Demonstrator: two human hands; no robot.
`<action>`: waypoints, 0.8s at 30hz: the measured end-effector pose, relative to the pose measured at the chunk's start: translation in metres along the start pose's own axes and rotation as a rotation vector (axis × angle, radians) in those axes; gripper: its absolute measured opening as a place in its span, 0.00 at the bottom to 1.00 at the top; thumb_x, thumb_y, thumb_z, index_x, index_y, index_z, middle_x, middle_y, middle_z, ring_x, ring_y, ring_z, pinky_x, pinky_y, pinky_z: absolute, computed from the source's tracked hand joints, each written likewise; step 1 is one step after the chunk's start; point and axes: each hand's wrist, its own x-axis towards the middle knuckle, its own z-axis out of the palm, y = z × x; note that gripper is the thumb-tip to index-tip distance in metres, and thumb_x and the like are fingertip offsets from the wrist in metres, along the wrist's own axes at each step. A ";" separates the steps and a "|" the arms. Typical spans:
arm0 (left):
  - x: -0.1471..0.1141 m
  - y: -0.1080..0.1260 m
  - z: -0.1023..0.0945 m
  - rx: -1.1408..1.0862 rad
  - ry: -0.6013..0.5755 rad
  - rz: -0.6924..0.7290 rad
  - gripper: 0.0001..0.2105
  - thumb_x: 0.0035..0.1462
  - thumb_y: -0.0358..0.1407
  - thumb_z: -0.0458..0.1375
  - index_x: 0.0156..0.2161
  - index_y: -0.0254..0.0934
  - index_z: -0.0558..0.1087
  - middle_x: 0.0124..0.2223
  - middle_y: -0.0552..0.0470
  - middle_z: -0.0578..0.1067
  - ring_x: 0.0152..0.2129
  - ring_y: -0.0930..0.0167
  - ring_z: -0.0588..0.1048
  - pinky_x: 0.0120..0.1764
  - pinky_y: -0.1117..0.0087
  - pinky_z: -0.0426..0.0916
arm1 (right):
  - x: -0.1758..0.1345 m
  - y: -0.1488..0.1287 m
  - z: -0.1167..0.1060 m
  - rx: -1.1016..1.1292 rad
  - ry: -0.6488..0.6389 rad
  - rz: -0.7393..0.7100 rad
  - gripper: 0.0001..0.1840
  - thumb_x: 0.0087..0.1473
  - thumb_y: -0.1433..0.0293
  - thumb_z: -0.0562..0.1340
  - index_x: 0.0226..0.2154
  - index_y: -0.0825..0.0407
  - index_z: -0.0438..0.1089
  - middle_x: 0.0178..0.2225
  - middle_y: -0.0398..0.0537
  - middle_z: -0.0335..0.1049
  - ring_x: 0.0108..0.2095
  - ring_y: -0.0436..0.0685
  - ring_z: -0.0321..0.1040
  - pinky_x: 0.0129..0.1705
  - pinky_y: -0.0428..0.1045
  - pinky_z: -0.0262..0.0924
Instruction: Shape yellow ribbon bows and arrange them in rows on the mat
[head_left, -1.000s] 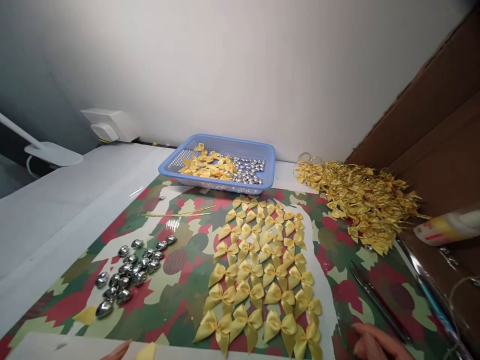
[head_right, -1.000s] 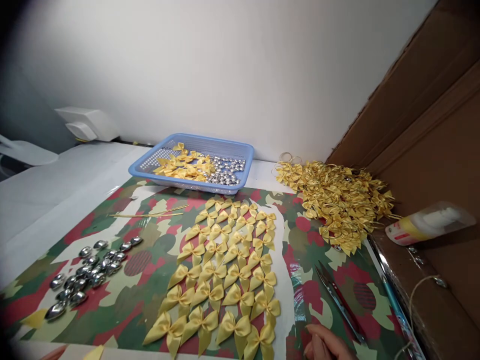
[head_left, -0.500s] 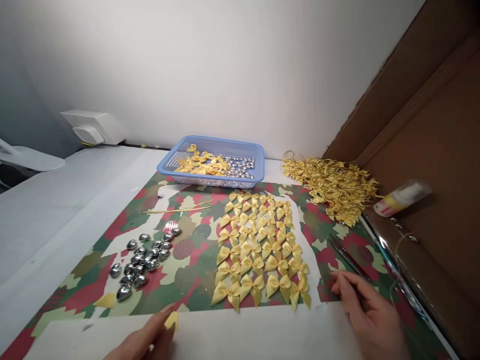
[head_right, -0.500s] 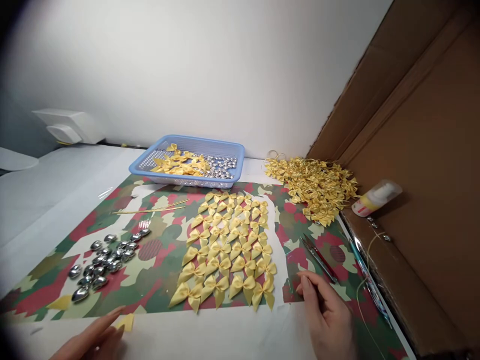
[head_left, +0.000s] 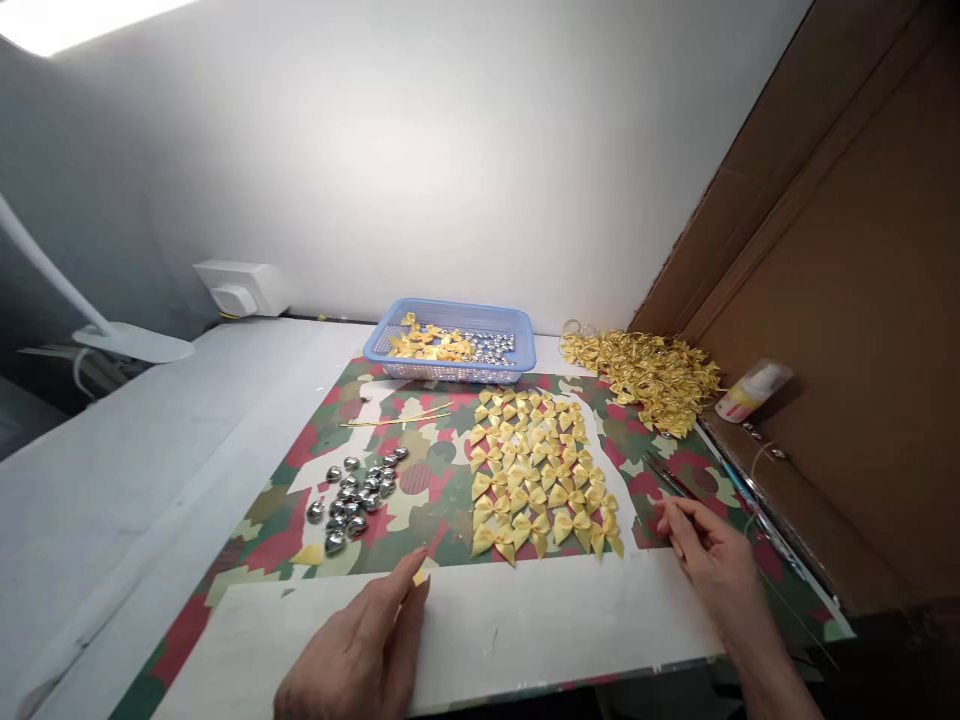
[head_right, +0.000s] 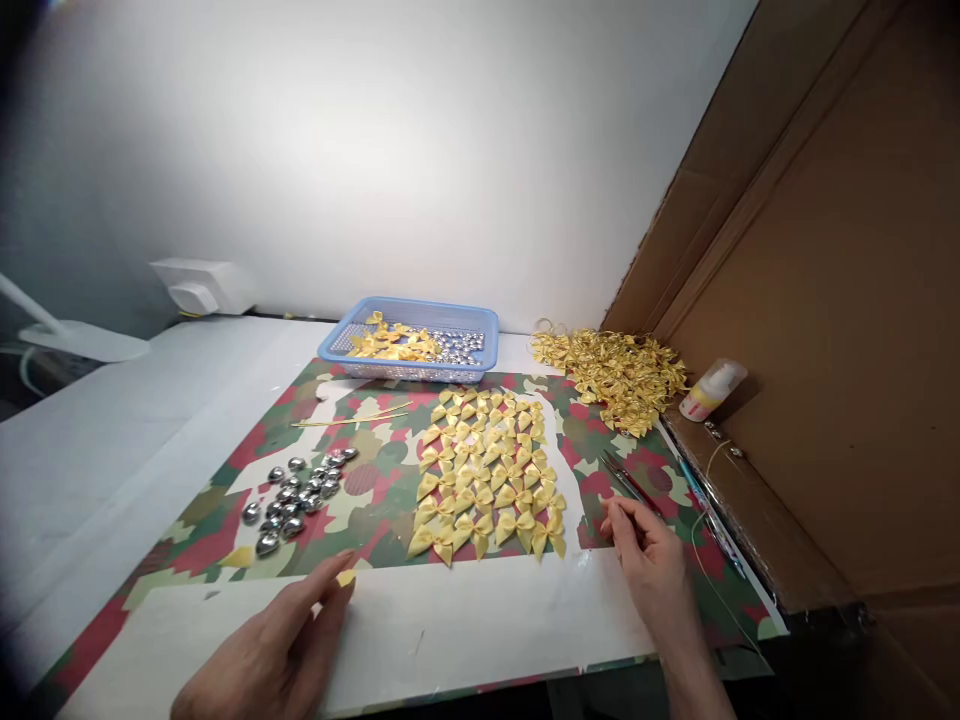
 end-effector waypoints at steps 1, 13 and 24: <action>0.002 0.001 0.000 0.008 0.010 0.024 0.14 0.67 0.39 0.52 0.52 0.39 0.73 0.37 0.50 0.83 0.30 0.67 0.82 0.35 0.70 0.69 | 0.000 0.001 0.001 0.009 -0.001 -0.010 0.26 0.52 0.48 0.62 0.34 0.55 0.76 0.24 0.47 0.71 0.20 0.51 0.62 0.18 0.45 0.55; 0.012 -0.004 0.000 0.072 0.080 0.123 0.14 0.65 0.34 0.51 0.53 0.34 0.70 0.48 0.40 0.76 0.46 0.56 0.74 0.45 0.56 0.68 | 0.000 -0.001 0.007 0.007 0.006 -0.131 0.23 0.55 0.50 0.59 0.32 0.54 0.73 0.24 0.47 0.70 0.24 0.55 0.65 0.23 0.46 0.59; 0.014 -0.014 0.001 0.096 -0.011 0.204 0.17 0.63 0.35 0.52 0.56 0.34 0.66 0.57 0.36 0.70 0.56 0.51 0.65 0.51 0.51 0.62 | -0.002 -0.007 0.009 -0.064 -0.001 -0.066 0.22 0.56 0.52 0.56 0.33 0.52 0.74 0.27 0.48 0.72 0.30 0.58 0.70 0.33 0.47 0.65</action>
